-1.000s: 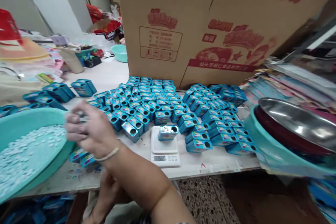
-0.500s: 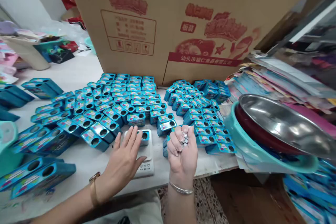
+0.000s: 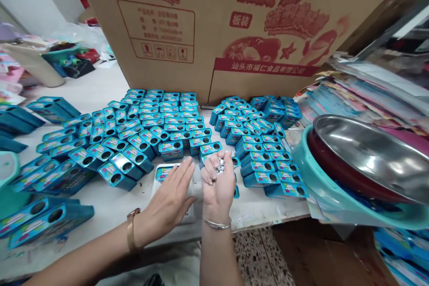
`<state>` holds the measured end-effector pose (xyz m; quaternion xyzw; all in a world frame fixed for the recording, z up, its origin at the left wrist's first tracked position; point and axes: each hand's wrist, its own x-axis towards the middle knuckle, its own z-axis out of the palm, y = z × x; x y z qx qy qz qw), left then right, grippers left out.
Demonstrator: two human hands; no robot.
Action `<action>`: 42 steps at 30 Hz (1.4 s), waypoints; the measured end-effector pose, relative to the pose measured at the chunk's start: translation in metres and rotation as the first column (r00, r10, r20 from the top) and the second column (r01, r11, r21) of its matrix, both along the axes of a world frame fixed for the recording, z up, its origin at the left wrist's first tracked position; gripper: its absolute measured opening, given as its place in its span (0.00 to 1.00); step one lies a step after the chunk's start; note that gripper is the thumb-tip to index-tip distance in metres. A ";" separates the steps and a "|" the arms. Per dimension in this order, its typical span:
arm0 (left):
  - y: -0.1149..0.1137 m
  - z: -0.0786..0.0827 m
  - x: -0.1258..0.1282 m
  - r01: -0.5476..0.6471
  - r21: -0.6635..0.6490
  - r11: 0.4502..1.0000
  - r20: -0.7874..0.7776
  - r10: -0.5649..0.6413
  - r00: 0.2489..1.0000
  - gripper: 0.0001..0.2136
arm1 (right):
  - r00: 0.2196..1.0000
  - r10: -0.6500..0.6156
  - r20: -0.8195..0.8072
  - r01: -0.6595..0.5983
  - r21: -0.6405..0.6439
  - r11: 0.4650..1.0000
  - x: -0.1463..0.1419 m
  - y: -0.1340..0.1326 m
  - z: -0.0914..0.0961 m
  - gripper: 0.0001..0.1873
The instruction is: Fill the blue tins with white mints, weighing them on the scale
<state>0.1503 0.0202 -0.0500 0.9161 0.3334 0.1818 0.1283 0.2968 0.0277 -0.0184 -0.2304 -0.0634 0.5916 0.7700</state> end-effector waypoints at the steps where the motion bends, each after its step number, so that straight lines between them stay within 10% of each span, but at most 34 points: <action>1: 0.002 0.002 -0.002 0.016 -0.063 0.998 0.064 -0.012 0.998 0.34 | 1.000 -0.003 -0.002 0.003 -0.003 1.000 -0.003 0.002 0.000 0.11; 9: 0.019 0.023 -0.027 0.019 -0.336 0.942 0.476 0.153 0.866 0.37 | 1.000 -0.024 0.014 0.025 -0.024 0.999 -0.020 0.009 0.001 0.10; 17: 0.013 0.009 -0.073 -0.141 -0.170 0.975 0.361 0.195 0.912 0.25 | 0.994 -0.037 0.105 0.043 -0.051 0.998 -0.033 0.015 0.003 0.13; 42: 0.049 0.003 -0.041 -0.005 -0.233 0.972 0.325 0.083 0.942 0.16 | 0.939 -0.109 0.325 0.135 -0.057 0.989 -0.060 0.025 0.001 0.14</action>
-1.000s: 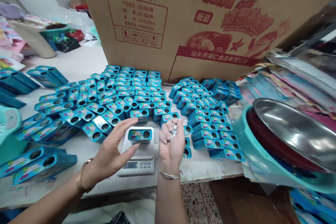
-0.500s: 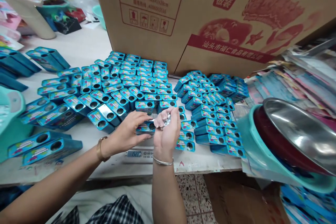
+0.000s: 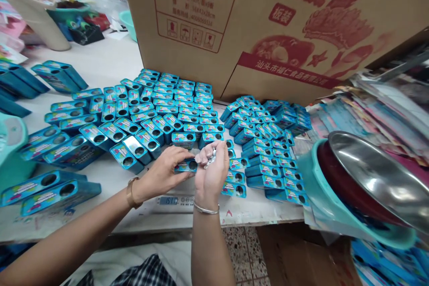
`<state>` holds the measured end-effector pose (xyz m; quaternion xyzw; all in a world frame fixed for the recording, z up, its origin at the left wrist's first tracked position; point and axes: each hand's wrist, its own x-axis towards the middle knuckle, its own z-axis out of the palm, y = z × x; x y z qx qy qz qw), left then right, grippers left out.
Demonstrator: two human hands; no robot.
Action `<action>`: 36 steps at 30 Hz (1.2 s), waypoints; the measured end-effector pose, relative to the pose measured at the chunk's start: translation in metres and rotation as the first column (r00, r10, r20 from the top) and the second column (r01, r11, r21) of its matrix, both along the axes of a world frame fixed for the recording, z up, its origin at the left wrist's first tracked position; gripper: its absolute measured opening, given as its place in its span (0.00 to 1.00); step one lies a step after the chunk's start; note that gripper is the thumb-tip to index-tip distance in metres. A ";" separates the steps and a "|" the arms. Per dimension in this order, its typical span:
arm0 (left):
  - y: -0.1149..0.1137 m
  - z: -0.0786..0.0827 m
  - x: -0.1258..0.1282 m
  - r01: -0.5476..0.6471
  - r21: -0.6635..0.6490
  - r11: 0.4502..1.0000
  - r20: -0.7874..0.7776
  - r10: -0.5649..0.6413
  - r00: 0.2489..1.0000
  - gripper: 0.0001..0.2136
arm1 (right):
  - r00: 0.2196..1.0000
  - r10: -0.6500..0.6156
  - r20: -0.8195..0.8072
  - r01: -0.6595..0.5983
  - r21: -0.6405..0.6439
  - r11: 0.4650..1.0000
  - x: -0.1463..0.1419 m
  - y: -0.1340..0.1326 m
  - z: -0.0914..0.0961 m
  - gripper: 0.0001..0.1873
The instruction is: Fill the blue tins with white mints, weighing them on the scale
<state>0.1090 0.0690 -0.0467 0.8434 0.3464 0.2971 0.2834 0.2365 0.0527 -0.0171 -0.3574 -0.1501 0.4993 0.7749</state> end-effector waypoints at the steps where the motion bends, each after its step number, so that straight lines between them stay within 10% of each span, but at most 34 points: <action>1: 0.000 0.000 0.000 -0.003 0.000 1.000 -0.003 0.003 1.000 0.16 | 1.000 0.002 -0.001 -0.002 0.002 1.000 0.000 0.000 0.000 0.14; 10: -0.003 0.009 -0.003 0.003 0.008 1.000 0.044 -0.003 0.999 0.24 | 0.991 0.038 -0.128 -0.037 0.011 0.999 0.005 0.004 -0.002 0.13; 15: -0.007 0.025 0.004 -0.149 0.132 0.980 0.106 0.135 0.985 0.06 | 0.926 0.114 -0.359 -0.102 0.052 0.993 0.010 0.005 -0.003 0.12; 36: -0.002 0.028 -0.002 -0.221 0.076 0.972 0.003 0.221 0.975 0.05 | 0.928 0.059 -0.367 -0.036 0.069 0.997 0.025 -0.008 0.006 0.13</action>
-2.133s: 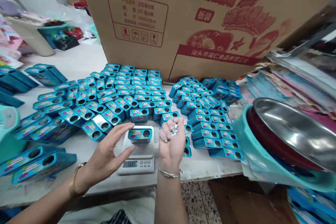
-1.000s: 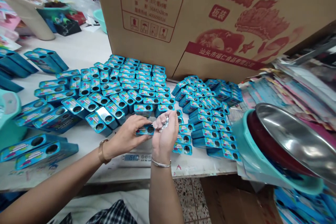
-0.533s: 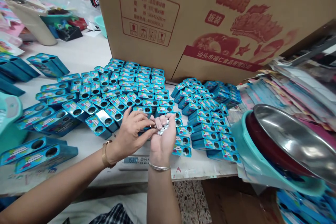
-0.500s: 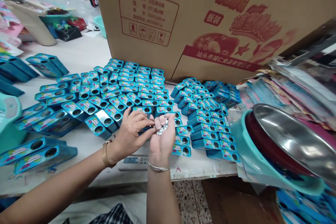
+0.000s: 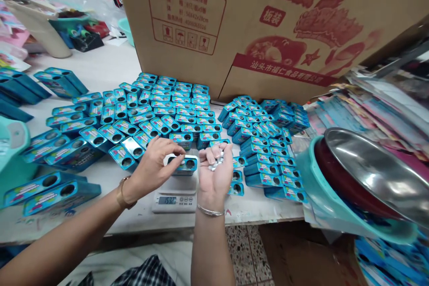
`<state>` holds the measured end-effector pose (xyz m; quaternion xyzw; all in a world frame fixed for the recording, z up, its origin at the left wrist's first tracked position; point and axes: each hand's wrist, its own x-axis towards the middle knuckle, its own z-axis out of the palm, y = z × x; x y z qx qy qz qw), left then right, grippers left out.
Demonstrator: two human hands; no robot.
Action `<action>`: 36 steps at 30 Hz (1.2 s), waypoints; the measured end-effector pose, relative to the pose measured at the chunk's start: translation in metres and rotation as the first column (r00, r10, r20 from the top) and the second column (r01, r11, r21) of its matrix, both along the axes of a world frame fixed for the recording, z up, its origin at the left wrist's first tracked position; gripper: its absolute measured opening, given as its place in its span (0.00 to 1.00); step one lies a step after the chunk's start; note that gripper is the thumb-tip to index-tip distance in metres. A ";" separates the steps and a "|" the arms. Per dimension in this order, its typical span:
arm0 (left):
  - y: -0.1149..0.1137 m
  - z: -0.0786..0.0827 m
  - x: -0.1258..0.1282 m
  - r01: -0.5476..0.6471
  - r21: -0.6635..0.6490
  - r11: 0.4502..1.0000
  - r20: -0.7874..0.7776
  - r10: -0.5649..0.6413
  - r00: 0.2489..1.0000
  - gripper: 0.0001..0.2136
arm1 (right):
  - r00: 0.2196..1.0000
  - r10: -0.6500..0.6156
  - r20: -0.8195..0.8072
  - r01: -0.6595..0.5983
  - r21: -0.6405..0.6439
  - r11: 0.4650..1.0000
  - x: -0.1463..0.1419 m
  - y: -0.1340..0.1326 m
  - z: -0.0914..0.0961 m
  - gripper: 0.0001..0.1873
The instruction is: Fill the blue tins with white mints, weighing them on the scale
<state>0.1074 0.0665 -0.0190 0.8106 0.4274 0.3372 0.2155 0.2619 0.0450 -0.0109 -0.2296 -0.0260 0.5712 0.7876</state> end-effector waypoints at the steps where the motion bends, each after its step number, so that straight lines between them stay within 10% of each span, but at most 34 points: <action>1: 0.000 0.001 -0.004 -0.004 -0.003 1.000 0.027 0.004 1.000 0.05 | 1.000 0.001 -0.016 -0.001 0.016 1.000 0.005 -0.002 0.002 0.13; 17: -0.024 -0.012 -0.047 -0.076 -0.023 0.997 0.158 0.079 0.984 0.09 | 0.998 0.008 -0.068 -0.002 0.089 0.996 0.032 -0.022 0.003 0.11; 29: -0.022 -0.015 -0.005 0.032 0.202 0.979 -0.284 0.027 0.959 0.11 | 0.997 0.023 -0.071 -0.022 0.013 1.000 0.005 -0.002 -0.003 0.12; 36: -0.027 -0.016 0.013 0.160 0.145 0.976 -0.212 -0.128 0.969 0.11 | 0.998 -0.013 -0.054 0.014 0.015 1.000 0.003 0.002 -0.006 0.12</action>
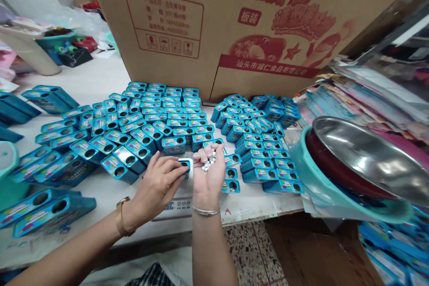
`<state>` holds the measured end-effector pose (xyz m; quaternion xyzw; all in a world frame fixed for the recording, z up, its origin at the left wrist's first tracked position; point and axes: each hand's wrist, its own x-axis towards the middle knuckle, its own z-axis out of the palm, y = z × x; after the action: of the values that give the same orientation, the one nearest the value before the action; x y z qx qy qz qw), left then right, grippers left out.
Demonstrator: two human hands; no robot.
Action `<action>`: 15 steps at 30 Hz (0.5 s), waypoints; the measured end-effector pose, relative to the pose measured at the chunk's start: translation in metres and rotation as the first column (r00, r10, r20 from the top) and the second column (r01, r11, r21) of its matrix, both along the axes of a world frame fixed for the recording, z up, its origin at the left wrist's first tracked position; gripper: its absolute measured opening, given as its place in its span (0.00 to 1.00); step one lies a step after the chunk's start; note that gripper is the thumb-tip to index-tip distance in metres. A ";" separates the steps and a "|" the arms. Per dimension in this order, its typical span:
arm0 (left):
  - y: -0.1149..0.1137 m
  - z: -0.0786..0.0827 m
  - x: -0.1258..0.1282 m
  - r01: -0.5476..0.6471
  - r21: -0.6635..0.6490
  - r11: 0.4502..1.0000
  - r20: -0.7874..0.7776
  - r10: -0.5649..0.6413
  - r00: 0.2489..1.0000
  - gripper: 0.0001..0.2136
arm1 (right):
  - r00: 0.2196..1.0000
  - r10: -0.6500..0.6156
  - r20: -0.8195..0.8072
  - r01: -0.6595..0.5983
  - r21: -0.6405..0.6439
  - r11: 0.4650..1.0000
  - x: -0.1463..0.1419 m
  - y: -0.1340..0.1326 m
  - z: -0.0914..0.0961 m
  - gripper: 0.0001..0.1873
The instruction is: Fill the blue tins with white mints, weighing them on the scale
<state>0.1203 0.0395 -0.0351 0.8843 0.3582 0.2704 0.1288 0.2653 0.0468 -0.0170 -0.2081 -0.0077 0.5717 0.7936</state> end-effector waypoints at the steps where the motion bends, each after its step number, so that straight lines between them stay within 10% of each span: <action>1: 0.000 0.002 0.002 0.014 -0.030 0.999 0.059 -0.012 0.998 0.10 | 1.000 -0.006 0.008 0.006 -0.006 1.000 -0.001 0.000 0.000 0.12; 5: 0.003 0.016 0.013 0.011 -0.076 0.997 0.255 0.008 0.967 0.08 | 0.997 -0.022 0.068 0.024 -0.038 0.999 -0.008 0.001 0.002 0.14; 15: 0.007 0.035 0.028 0.012 -0.101 0.995 0.081 -0.004 0.997 0.06 | 0.999 -0.052 -0.012 0.052 -0.057 0.997 -0.021 0.000 0.006 0.14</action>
<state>0.1486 0.0466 -0.0005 0.8665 0.3622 0.2869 0.1890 0.2443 0.0463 -0.0115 -0.2265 0.0193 0.5524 0.8020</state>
